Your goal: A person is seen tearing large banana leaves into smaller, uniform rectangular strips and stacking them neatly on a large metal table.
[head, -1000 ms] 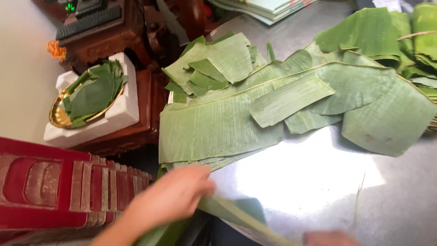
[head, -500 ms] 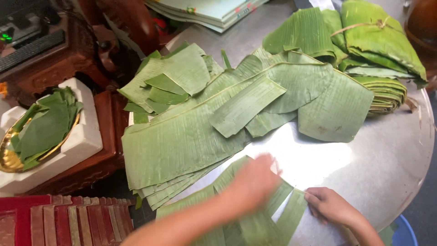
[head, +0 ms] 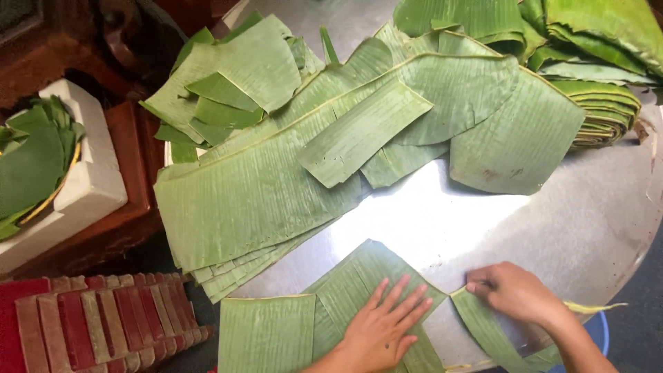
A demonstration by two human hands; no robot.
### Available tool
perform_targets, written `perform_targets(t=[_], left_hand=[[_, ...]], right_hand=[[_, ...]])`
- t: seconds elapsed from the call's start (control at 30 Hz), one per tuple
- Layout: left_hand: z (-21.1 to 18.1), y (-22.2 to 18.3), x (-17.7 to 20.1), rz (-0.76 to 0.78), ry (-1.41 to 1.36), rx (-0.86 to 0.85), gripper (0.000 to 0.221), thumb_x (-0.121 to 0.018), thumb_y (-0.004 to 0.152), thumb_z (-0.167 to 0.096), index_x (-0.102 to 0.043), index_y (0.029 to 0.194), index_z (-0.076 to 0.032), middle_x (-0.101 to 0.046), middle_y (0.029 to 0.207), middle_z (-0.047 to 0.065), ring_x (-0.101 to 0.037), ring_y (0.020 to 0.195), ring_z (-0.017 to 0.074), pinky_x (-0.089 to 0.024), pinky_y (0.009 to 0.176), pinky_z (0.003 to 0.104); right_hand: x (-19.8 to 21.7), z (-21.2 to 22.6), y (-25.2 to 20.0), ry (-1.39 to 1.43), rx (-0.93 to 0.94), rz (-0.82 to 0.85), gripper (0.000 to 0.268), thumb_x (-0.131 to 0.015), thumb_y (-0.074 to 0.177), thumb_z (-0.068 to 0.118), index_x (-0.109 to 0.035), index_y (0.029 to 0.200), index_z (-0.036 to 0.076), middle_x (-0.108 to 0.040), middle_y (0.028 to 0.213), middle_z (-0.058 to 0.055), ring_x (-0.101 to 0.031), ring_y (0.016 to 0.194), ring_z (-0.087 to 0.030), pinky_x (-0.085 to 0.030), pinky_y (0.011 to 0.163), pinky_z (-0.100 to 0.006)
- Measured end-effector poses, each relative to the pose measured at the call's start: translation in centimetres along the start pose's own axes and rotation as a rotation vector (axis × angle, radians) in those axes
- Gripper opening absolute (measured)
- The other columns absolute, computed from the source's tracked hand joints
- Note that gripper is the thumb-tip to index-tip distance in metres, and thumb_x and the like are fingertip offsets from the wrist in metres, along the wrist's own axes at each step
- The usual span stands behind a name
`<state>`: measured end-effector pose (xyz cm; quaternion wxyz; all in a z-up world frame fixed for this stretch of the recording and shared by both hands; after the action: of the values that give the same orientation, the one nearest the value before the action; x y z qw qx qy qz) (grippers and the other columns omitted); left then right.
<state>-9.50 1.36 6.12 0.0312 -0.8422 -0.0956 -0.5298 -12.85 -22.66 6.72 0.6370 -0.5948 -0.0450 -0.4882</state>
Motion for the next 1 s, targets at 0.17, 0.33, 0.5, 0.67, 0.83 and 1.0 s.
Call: perform_targets(t=[0.17, 0.33, 0.5, 0.67, 0.83, 1.0], left_hand=[[0.2, -0.4, -0.2, -0.077, 0.501, -0.005, 0.075, -0.038, 0.101, -0.056, -0.024, 0.166, -0.02, -0.021, 0.173, 0.002, -0.01, 0.162, 0.0326, -0.008, 0.132, 0.051], [0.2, -0.6, -1.0, -0.07, 0.53, -0.028, 0.071, -0.029, 0.104, -0.056, -0.019, 0.166, -0.022, -0.019, 0.173, 0.0, -0.008, 0.163, 0.0317, -0.006, 0.132, 0.051], [-0.6, -1.1, -2.0, -0.011, 0.552, -0.156, 0.075, -0.034, 0.102, -0.062, -0.022, 0.166, -0.024, -0.02, 0.174, -0.002, -0.011, 0.162, 0.0325, -0.009, 0.131, 0.053], [-1.5, -2.0, -3.8, 0.04, 0.698, -0.314, 0.079, -0.026, 0.102, -0.073, -0.016, 0.167, -0.029, -0.016, 0.174, -0.006, -0.009, 0.162, 0.0289, -0.01, 0.13, 0.049], [-1.5, -1.7, -2.0, 0.01, -0.045, -0.242, 0.058, -0.035, 0.111, -0.039, -0.04, 0.161, -0.01, -0.037, 0.169, 0.018, -0.027, 0.161, 0.0368, -0.016, 0.131, 0.055], [1.3, 0.7, -0.7, 0.021, 0.052, 0.249, 0.069, -0.037, 0.107, -0.044, -0.031, 0.158, 0.001, -0.017, 0.168, 0.028, -0.02, 0.149, 0.0458, -0.028, 0.108, 0.062]], right_hand=[[0.7, -0.6, 2.3, -0.08, 0.07, 0.029, 0.032, -0.064, 0.092, 0.036, -0.058, 0.064, 0.021, -0.065, 0.065, 0.005, -0.059, 0.068, -0.011, -0.045, 0.069, -0.028], [4.7, -2.0, 2.6, -0.107, -0.097, -0.178, 0.024, -0.056, 0.094, 0.035, -0.071, 0.08, 0.022, -0.08, 0.085, 0.003, -0.071, 0.091, -0.02, -0.048, 0.077, -0.035], [6.4, -0.2, 2.6, -0.175, -0.155, -0.175, 0.026, -0.052, 0.096, 0.038, -0.069, 0.08, 0.024, -0.077, 0.085, 0.002, -0.068, 0.092, -0.022, -0.048, 0.073, -0.038], [7.6, 0.0, 5.6, -0.224, -0.216, -0.297, 0.029, -0.053, 0.078, 0.023, -0.077, 0.092, 0.031, -0.079, 0.107, 0.003, -0.071, 0.104, -0.027, -0.053, 0.082, -0.039], [8.0, 0.6, 7.0, -0.226, -0.094, -0.489, 0.025, -0.047, 0.096, 0.03, -0.061, 0.082, 0.014, -0.073, 0.093, -0.004, -0.067, 0.091, -0.032, -0.049, 0.068, -0.046], [7.5, 0.4, 5.5, -0.242, -0.17, -0.362, 0.019, -0.047, 0.086, 0.025, -0.065, 0.084, 0.02, -0.074, 0.094, 0.0, -0.067, 0.094, -0.027, -0.049, 0.069, -0.041]])
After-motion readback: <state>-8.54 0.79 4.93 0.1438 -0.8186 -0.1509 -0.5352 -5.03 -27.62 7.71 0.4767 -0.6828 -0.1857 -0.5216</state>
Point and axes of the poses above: each hand's wrist, its own y-axis towards the middle knuckle, its own x-axis out of the back of the hand, z = x × y, the point moved 6 cm from there along y, towards the middle knuckle
